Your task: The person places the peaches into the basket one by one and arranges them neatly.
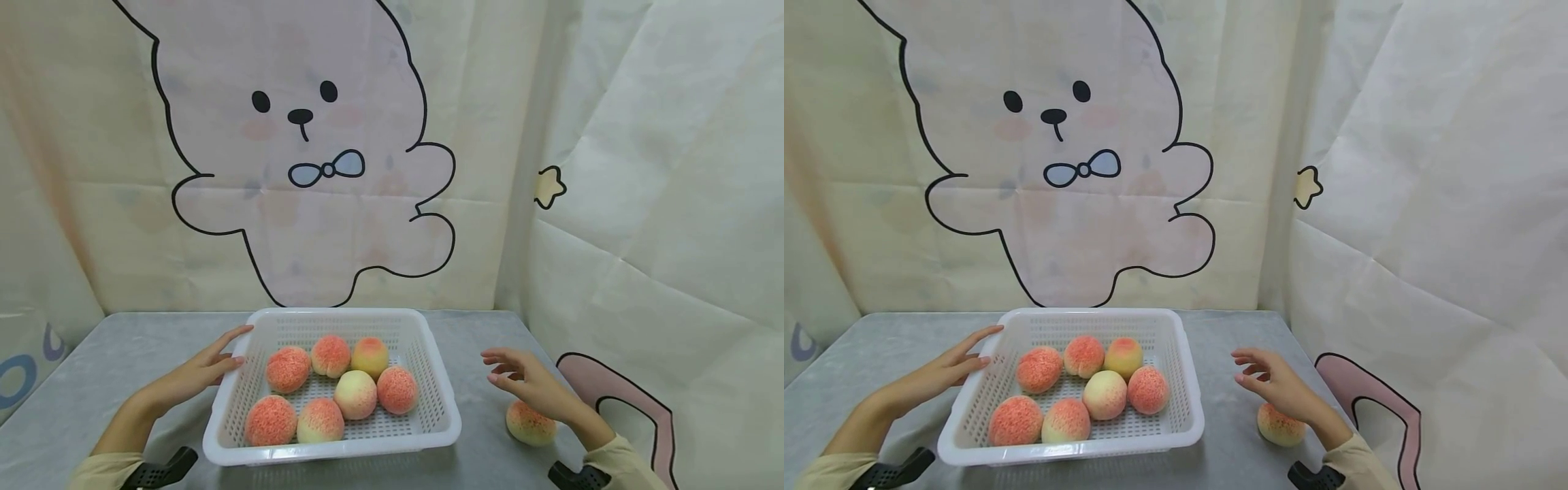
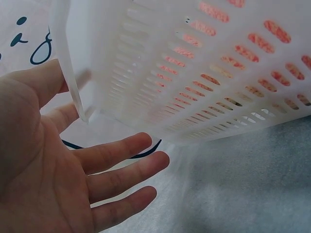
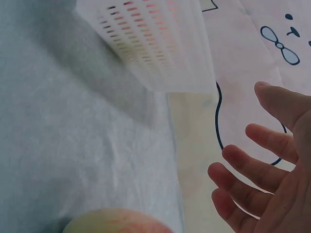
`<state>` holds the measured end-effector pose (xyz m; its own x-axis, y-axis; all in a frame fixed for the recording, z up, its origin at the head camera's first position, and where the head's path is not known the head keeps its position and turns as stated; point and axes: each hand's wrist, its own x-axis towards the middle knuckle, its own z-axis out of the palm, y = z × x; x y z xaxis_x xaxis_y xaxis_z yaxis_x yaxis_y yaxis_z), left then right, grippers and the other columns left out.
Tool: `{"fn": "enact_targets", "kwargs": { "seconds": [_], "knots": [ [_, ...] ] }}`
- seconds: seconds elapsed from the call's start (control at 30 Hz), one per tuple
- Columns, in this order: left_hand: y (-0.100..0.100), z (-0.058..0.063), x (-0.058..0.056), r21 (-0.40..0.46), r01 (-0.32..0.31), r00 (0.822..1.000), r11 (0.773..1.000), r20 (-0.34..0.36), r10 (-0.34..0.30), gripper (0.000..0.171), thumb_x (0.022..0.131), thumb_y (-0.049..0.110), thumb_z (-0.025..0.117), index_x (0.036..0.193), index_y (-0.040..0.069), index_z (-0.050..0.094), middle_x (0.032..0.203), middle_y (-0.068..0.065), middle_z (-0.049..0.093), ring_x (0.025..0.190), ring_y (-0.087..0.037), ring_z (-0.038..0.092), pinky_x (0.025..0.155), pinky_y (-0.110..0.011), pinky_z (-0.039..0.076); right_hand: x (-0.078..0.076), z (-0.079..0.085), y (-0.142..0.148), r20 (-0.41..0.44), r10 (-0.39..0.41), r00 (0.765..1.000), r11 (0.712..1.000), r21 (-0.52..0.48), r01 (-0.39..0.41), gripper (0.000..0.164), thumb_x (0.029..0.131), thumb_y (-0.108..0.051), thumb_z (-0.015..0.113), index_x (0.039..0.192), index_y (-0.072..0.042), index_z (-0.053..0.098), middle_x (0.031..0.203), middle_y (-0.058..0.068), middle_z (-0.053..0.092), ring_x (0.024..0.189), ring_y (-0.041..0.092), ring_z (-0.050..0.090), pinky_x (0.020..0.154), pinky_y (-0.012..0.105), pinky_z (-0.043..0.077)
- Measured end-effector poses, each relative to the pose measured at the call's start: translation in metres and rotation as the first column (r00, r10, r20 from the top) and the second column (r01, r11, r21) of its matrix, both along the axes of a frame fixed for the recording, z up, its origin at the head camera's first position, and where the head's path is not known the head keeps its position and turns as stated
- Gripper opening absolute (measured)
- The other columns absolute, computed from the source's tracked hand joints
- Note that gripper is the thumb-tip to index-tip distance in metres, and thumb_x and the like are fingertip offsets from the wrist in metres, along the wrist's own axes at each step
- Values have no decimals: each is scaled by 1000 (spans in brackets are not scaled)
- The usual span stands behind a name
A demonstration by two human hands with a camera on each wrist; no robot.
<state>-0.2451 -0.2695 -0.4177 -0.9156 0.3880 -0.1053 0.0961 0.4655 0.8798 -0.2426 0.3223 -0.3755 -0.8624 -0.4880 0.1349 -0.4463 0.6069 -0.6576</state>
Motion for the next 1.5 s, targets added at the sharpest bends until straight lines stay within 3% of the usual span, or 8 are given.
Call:
{"fn": "enact_targets", "kwargs": {
  "seconds": [0.73,1.0,1.13,1.3,1.43,1.5],
  "knots": [
    [3,-1,-2,8,-4,1000,1000,-2,4,70,108,36,44,164,23,4,159,-32,29,127,-37,57,92,-56,53,17,-13,39,-1,-29,1000,1000,10,29,39,103,-16,58,138,-1,55,133,27,61,107,3,63,82,25,51],
    [1,-1,-2,7,-3,1000,1000,-2,3,70,108,36,44,164,23,3,161,-31,24,127,-36,57,92,-56,53,21,-15,50,-22,-133,991,986,99,134,39,101,-24,62,137,-9,59,134,14,65,113,-2,57,87,50,47],
    [-1,-2,-2,10,7,1000,1000,0,-7,70,108,35,44,164,24,2,162,-29,25,126,-32,57,91,-53,53,24,-19,57,-4,-147,989,984,100,147,40,101,-23,62,138,-10,58,137,17,63,114,-7,52,87,51,47],
    [-2,-1,-2,12,16,1000,1000,2,-16,70,109,34,43,164,25,1,162,-28,24,127,-29,56,90,-47,53,25,-26,68,82,-98,992,993,68,92,44,101,-20,60,143,-9,53,143,15,56,118,-14,43,86,36,49],
    [-2,-1,-1,14,17,1000,1000,1,-17,70,109,34,43,164,24,2,163,-29,23,127,-30,55,91,-49,53,23,-34,77,233,-31,972,1000,8,31,57,100,-15,60,152,-3,40,147,-15,48,121,-20,37,89,23,47],
    [-1,-1,0,22,21,1000,1000,-1,-21,69,109,34,43,164,23,2,162,-29,23,128,-31,55,92,-51,53,23,-39,82,304,-12,952,1000,-17,18,64,99,-14,61,155,-2,33,148,-21,45,122,-20,37,90,21,46]
  ]
}}
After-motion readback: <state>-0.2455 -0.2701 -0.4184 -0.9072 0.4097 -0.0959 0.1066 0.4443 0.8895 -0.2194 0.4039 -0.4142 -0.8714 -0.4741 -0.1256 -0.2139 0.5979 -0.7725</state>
